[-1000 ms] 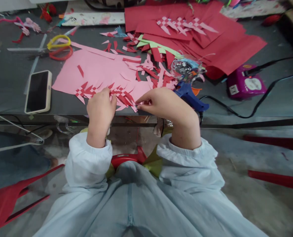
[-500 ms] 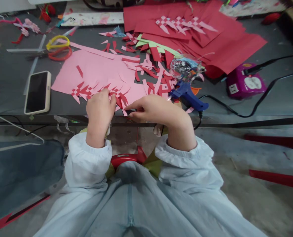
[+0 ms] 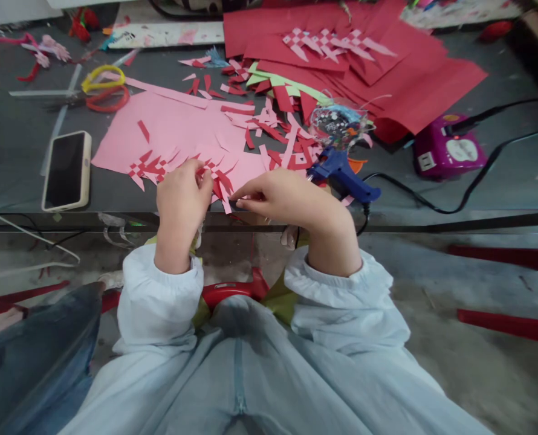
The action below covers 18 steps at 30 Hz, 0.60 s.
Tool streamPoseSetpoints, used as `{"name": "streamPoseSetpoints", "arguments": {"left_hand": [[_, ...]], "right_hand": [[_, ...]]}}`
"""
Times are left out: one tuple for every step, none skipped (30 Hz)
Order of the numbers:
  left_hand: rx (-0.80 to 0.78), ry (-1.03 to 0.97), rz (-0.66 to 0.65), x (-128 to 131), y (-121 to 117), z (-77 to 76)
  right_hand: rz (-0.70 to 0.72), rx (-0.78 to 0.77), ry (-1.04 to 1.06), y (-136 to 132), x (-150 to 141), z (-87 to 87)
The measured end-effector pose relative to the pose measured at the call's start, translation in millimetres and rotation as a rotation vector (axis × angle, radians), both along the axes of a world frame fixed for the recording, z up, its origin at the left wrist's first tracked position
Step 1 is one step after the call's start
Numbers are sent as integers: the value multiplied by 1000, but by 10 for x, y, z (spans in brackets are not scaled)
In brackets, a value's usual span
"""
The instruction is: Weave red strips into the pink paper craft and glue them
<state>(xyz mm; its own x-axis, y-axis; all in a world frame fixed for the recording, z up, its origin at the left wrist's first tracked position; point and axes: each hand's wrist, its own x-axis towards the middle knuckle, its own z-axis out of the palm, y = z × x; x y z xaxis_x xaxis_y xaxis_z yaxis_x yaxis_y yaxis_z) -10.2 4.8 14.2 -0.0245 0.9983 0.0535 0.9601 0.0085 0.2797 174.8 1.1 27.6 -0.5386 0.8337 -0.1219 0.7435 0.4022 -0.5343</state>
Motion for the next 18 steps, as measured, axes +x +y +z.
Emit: {"name": "streamPoseSetpoints", "arguments": {"left_hand": [[-1,-9,2,-2,-1,4],[-3,-17,2,-4,-2,7],[-5,-25,2,-5,-2,9],[-7,-35,0,-7,-1,9],[-10,-46,-3,-8,0,7],[-15,-61,-6,-9,2,4],[-21,-79,-10,-9,5,-1],[-24,-99,-12,-10,8,-7],[-24,-118,-13,-12,11,-14],[-19,-136,-12,-13,14,-21],[-12,-154,-11,-15,17,-27],[-3,-175,-8,-18,20,-33],[5,-197,-4,-21,22,-38],[11,-220,2,-23,24,-41],[16,-238,9,-25,26,-42],[19,-251,16,-26,27,-40],[22,-257,25,-25,27,-37],[27,-258,33,-24,27,-32]], "right_hand": [[17,-2,-9,-5,-14,-3],[33,-2,-14,-9,-29,-7],[48,-1,-16,-13,-46,-11],[58,4,-18,-16,-62,-14],[64,10,-26,-18,-76,-17],[66,14,-38,-18,-88,-20],[69,12,-52,-17,-97,-22],[71,7,-63,-15,-103,-24],[73,0,-71,-13,-105,-24],[74,-5,-75,-11,-103,-24],[75,-8,-72,-10,-97,-22],[76,-5,-64,-10,-89,-20],[75,0,-53,-10,-78,-16],[70,4,-44,-11,-66,-11],[60,4,-39,-12,-53,-4],[50,-1,-39,-12,-41,3],[40,-9,-45,-12,-31,11],[30,-21,-54,-12,-24,17]]}}
